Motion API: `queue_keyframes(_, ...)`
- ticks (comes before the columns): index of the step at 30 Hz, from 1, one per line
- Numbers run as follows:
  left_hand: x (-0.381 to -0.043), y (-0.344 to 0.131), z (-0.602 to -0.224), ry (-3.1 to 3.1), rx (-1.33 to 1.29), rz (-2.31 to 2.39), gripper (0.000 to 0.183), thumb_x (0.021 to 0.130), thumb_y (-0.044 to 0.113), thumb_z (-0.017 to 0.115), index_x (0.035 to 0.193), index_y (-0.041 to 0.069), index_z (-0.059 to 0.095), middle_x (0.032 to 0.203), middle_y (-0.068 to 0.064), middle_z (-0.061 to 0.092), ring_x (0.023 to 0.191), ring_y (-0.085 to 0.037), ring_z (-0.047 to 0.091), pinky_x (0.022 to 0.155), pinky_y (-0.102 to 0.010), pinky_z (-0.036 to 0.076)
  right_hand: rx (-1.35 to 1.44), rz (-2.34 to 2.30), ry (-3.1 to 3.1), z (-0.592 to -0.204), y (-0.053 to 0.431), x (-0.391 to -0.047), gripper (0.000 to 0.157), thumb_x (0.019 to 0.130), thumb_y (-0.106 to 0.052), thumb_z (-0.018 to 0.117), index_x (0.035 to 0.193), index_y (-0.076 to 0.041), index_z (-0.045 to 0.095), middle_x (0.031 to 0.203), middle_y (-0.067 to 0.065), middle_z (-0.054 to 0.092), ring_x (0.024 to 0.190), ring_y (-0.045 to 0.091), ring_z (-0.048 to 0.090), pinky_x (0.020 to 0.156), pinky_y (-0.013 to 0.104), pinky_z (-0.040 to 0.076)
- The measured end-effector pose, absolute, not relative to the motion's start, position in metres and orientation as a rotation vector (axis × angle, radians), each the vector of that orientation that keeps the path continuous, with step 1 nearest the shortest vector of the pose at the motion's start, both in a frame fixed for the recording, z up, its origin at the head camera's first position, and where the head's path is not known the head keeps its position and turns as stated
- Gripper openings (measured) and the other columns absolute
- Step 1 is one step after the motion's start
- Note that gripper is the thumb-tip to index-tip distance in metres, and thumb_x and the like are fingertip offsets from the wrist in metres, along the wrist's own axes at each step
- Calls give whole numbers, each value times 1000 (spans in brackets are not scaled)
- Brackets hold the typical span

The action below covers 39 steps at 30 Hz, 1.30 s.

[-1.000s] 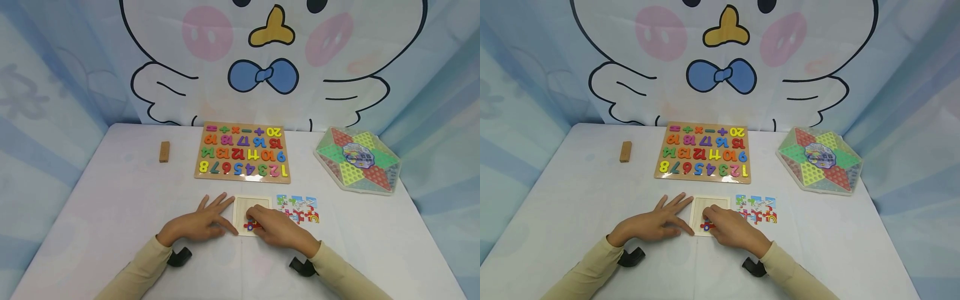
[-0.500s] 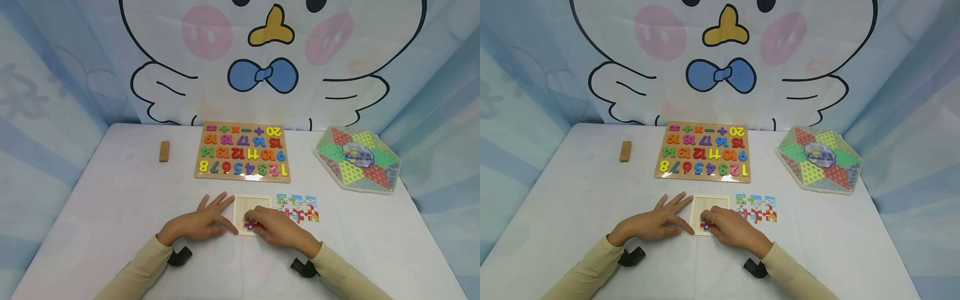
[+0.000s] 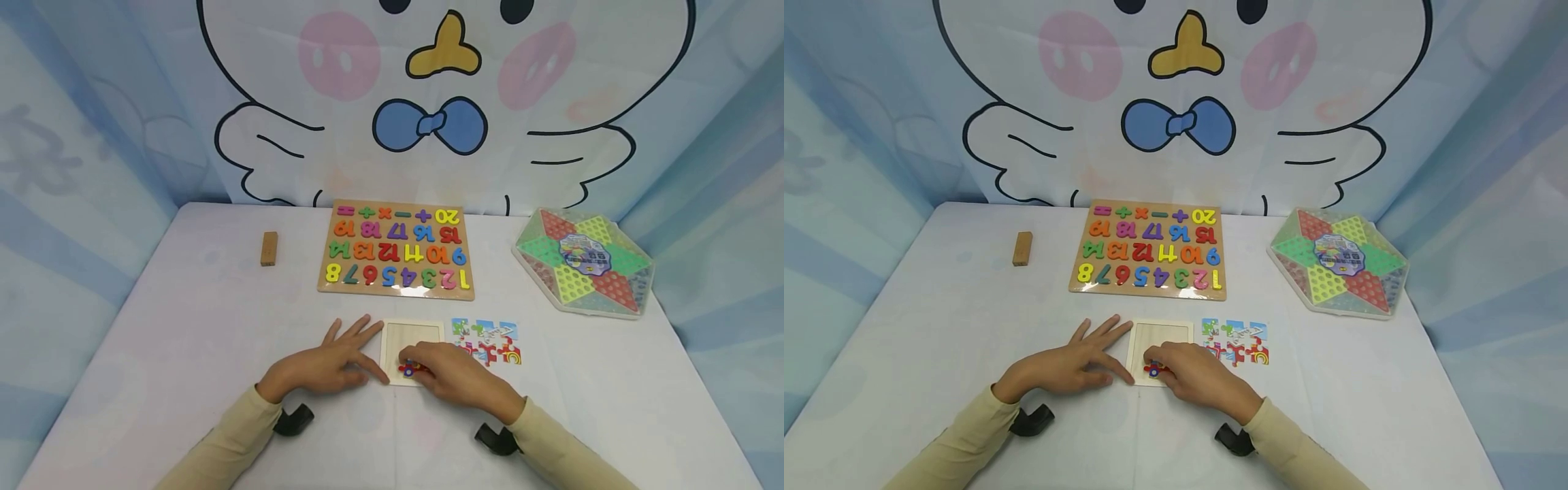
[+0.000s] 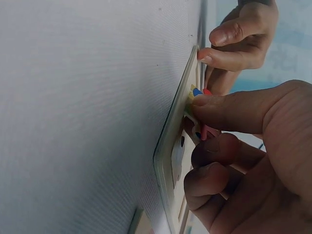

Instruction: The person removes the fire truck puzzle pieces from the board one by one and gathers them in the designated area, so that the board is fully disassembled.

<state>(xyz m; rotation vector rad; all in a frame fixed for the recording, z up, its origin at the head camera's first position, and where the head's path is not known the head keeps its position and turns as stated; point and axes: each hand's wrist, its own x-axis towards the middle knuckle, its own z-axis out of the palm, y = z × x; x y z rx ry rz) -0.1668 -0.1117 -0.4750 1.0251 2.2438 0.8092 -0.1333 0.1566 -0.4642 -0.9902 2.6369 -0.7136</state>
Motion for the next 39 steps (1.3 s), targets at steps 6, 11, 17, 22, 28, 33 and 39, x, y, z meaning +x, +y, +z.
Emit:
queue_keyframes(6,-166,-112,-476,2241,1032,799,31,99,11,62,116,32,78,170,-14,14,156,-37,-7,116,-69,-12,-994,-735,2635,-459,160,-134,23,97,-7,68,120,-10,69,104,-3,72,88,6,60,81,31,54)
queue_keyframes(11,-166,-109,-476,2240,1021,790,32,99,12,63,117,33,78,170,-13,13,156,-36,-8,116,-69,-13,-904,-893,2745,-434,184,-146,23,96,-4,69,118,-8,69,101,1,72,78,10,59,68,27,53)
queue_keyframes(17,-166,-109,-475,2239,1021,790,31,98,11,63,116,32,79,170,-14,13,156,-36,-8,116,-69,-13,-725,-949,2920,-408,226,-150,27,91,1,73,116,-7,69,88,0,68,65,10,48,54,23,43)
queue_keyframes(22,-167,-109,-475,2240,1036,790,31,98,10,63,116,31,79,171,-14,12,156,-36,-9,116,-68,-14,-665,-881,2867,-416,246,-138,27,91,1,74,116,-7,69,86,-2,65,66,8,49,56,23,44)
queue_keyframes(28,-167,-110,-476,2241,1032,792,31,99,11,63,117,31,78,171,-14,11,156,-36,-10,116,-68,-14,-691,-820,2751,-433,261,-121,26,91,1,72,116,-6,70,94,-6,66,73,4,49,62,24,46)
queue_keyframes(33,-167,-112,-477,2249,1030,790,31,99,11,63,116,32,78,171,-14,11,156,-36,-10,116,-68,-14,-712,-789,2654,-444,268,-112,23,93,-4,72,116,-11,70,94,-10,66,74,2,50,65,24,47)
queue_keyframes(39,-167,-111,-476,2249,1033,796,31,99,11,63,117,31,78,171,-14,11,156,-36,-10,116,-68,-14,-746,-751,2625,-450,269,-110,23,93,-6,73,114,-15,69,93,-13,63,79,3,52,69,27,48)
